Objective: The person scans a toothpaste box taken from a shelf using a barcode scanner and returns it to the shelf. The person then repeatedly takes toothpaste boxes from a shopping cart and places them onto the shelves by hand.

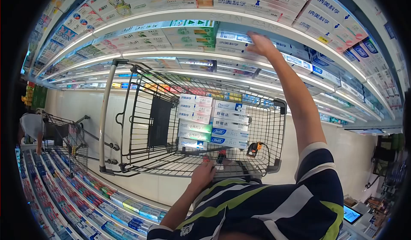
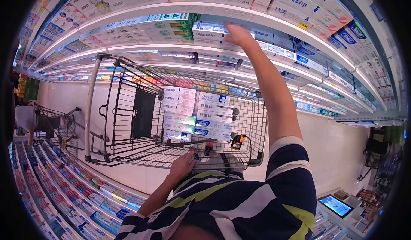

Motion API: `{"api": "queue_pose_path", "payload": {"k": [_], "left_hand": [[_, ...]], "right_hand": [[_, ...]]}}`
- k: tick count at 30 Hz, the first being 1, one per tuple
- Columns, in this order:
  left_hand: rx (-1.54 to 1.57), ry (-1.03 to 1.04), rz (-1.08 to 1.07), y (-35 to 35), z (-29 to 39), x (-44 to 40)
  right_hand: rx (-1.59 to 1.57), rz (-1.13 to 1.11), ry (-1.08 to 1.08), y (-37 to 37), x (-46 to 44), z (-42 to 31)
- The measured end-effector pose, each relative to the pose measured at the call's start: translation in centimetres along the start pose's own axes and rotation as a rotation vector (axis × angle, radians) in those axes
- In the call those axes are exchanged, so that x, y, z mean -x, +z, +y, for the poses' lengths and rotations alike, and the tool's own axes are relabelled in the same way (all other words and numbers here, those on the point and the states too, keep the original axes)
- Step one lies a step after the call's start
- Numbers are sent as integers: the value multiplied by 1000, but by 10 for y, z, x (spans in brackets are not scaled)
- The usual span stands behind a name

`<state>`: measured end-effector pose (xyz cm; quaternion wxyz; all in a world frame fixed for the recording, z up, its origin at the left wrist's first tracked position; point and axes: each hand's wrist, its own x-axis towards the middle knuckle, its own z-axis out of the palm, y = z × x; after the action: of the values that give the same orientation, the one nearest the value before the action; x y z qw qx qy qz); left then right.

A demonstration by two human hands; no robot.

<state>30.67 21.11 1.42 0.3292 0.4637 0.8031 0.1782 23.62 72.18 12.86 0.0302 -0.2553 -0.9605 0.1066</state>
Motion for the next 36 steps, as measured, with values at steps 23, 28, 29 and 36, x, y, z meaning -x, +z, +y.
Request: {"api": "queue_pose_path", "payload": {"k": [23, 28, 29, 36], "left_hand": [[22, -14, 53, 1, 3, -2], [21, -77, -57, -3, 4, -3], [21, -77, -57, -4, 5, -3], [33, -91, -57, -4, 5, -3]], "right_hand": [[179, 60, 6, 3, 4, -16], [186, 28, -5, 2, 2, -15], [187, 28, -5, 2, 2, -14], [180, 42, -29, 3, 2, -13]]}}
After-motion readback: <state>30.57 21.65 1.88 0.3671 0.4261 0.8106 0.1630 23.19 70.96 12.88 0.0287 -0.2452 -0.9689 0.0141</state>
